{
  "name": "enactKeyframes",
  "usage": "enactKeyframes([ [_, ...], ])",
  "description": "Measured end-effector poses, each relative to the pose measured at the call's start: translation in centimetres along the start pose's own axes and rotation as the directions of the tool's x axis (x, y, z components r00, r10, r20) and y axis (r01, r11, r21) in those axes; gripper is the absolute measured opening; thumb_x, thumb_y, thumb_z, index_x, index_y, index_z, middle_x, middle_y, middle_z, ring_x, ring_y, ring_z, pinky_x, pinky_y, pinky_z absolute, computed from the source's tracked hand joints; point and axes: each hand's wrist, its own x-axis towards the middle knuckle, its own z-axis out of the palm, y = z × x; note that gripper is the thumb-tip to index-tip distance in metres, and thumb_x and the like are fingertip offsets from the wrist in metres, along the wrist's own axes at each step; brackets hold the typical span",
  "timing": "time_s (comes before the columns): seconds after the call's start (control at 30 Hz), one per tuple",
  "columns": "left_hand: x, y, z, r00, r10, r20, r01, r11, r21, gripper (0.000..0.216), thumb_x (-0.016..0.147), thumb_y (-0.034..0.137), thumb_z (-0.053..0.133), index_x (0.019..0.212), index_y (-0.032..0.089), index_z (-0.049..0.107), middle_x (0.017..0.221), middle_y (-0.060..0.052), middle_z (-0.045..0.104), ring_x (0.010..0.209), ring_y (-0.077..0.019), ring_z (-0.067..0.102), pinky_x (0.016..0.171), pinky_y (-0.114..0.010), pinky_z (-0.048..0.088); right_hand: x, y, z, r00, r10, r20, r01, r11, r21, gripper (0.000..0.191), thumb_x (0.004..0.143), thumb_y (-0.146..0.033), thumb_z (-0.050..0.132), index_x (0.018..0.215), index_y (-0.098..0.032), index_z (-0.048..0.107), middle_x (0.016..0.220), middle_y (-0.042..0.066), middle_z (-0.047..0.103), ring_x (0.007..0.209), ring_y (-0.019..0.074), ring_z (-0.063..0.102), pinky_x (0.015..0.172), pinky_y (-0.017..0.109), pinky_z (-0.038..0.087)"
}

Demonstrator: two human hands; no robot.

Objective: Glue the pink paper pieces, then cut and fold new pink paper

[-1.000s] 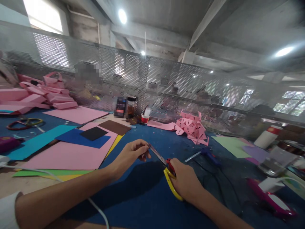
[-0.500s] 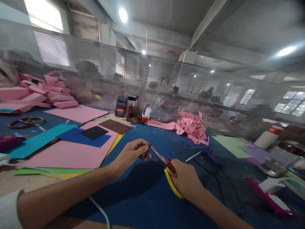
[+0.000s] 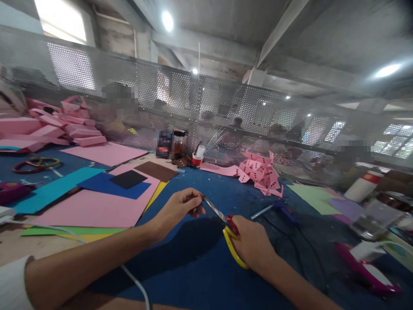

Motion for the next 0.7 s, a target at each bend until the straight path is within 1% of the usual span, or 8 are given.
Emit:
enactKeyframes([
  [0.33, 0.15, -0.06, -0.07, 1.000, -0.021, 0.001, 0.021, 1.000, 0.004, 0.024, 0.089, 0.041, 0.063, 0.092, 0.017, 0.062, 0.076, -0.004, 0.073, 0.066, -0.0143, 0.059, 0.066, -0.027, 0.047, 0.01, 0.01, -0.02, 1.000, 0.015, 0.018, -0.015, 1.000, -0.016, 0.015, 0.090, -0.033, 0.056, 0.082, -0.022, 0.061, 0.076, 0.002, 0.069, 0.072, 0.0176, 0.066, 0.057, 0.029, 0.022],
  [0.5, 0.24, -0.07, -0.07, 0.999, -0.034, 0.005, 0.034, 0.999, -0.004, 0.025, 0.088, 0.041, 0.065, 0.088, 0.017, 0.061, 0.076, -0.004, 0.072, 0.064, -0.0135, 0.058, 0.066, -0.027, 0.046, 0.07, 0.03, -0.14, 1.000, 0.014, 0.028, -0.014, 1.000, 0.001, 0.013, 0.090, -0.030, 0.055, 0.082, -0.021, 0.061, 0.079, 0.002, 0.070, 0.074, 0.0173, 0.067, 0.059, 0.029, 0.024],
  [0.7, 0.14, -0.02, -0.17, 0.999, -0.034, 0.012, 0.034, 0.999, -0.003, 0.023, 0.088, 0.039, 0.065, 0.089, 0.016, 0.061, 0.076, -0.004, 0.072, 0.065, -0.0135, 0.058, 0.066, -0.027, 0.046, 0.06, 0.25, 0.26, 0.999, 0.022, 0.025, -0.022, 1.000, 0.006, 0.013, 0.090, -0.029, 0.055, 0.082, -0.021, 0.061, 0.079, 0.002, 0.071, 0.073, 0.0177, 0.067, 0.058, 0.029, 0.023],
])
